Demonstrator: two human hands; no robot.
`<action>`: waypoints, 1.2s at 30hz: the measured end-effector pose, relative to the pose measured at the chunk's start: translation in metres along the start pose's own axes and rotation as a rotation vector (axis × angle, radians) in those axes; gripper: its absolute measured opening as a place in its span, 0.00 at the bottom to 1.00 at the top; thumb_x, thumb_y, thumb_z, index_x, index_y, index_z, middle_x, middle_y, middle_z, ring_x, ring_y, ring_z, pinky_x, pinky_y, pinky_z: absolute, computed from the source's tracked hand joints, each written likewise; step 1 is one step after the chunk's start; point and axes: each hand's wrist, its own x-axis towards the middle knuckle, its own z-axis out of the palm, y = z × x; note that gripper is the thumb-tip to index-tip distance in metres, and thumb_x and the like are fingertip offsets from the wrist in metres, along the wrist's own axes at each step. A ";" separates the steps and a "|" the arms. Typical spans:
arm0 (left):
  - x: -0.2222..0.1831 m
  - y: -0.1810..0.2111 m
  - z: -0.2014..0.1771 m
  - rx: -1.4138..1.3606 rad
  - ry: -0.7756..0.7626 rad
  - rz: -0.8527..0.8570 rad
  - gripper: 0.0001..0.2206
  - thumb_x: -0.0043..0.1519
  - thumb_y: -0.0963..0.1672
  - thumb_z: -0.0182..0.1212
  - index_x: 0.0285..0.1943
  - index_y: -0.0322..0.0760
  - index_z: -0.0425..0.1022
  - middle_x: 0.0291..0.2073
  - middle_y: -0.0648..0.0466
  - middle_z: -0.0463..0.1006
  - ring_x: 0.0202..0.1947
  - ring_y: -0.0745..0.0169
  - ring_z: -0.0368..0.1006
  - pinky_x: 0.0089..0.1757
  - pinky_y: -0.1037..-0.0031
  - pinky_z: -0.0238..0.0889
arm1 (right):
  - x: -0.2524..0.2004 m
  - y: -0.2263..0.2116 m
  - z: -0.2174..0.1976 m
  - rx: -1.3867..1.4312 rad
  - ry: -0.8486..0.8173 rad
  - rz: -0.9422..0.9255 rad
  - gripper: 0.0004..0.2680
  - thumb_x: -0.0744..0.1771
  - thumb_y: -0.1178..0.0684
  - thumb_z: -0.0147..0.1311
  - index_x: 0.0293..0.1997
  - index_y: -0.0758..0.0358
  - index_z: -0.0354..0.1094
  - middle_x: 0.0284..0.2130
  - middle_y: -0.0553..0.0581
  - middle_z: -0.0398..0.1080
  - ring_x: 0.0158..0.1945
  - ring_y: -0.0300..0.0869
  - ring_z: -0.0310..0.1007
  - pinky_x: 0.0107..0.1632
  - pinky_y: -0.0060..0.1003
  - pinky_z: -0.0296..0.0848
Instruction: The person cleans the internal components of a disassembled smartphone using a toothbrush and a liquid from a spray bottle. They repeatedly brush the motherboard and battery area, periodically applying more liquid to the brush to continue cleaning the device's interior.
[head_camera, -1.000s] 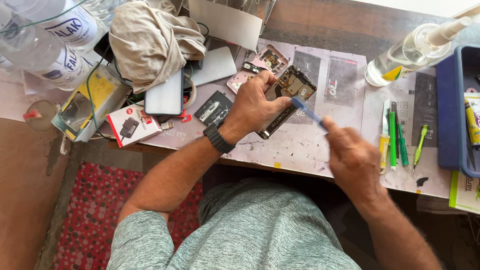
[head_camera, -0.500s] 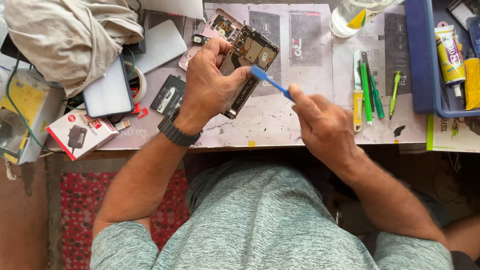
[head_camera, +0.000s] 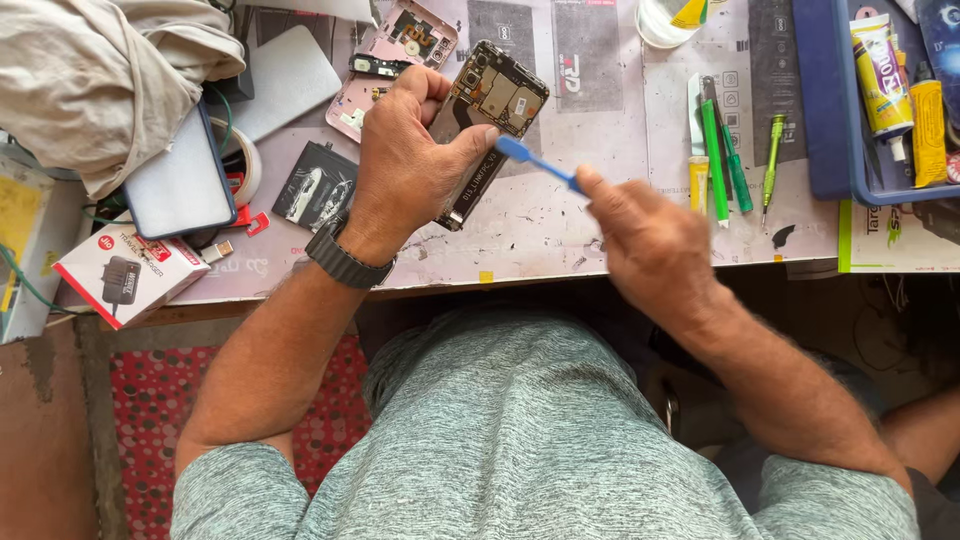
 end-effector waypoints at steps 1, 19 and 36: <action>0.000 0.000 0.000 -0.008 -0.015 -0.024 0.14 0.61 0.44 0.72 0.47 0.33 0.71 0.34 0.51 0.84 0.34 0.72 0.84 0.34 0.83 0.79 | 0.001 -0.001 0.000 0.027 0.024 -0.001 0.17 0.68 0.61 0.62 0.65 0.59 0.69 0.30 0.57 0.73 0.23 0.43 0.68 0.24 0.39 0.65; 0.001 0.010 0.009 0.041 0.082 0.046 0.15 0.58 0.44 0.76 0.45 0.31 0.74 0.33 0.50 0.84 0.33 0.66 0.81 0.35 0.76 0.72 | -0.003 -0.007 0.001 0.369 0.033 0.163 0.14 0.69 0.63 0.57 0.64 0.63 0.68 0.38 0.62 0.75 0.35 0.45 0.75 0.38 0.39 0.73; -0.007 0.023 0.023 0.177 0.037 -0.026 0.16 0.54 0.46 0.75 0.45 0.35 0.74 0.34 0.50 0.84 0.28 0.62 0.81 0.32 0.71 0.74 | 0.024 0.024 0.000 0.014 0.217 0.011 0.15 0.70 0.62 0.62 0.64 0.61 0.69 0.33 0.57 0.72 0.30 0.45 0.71 0.33 0.41 0.69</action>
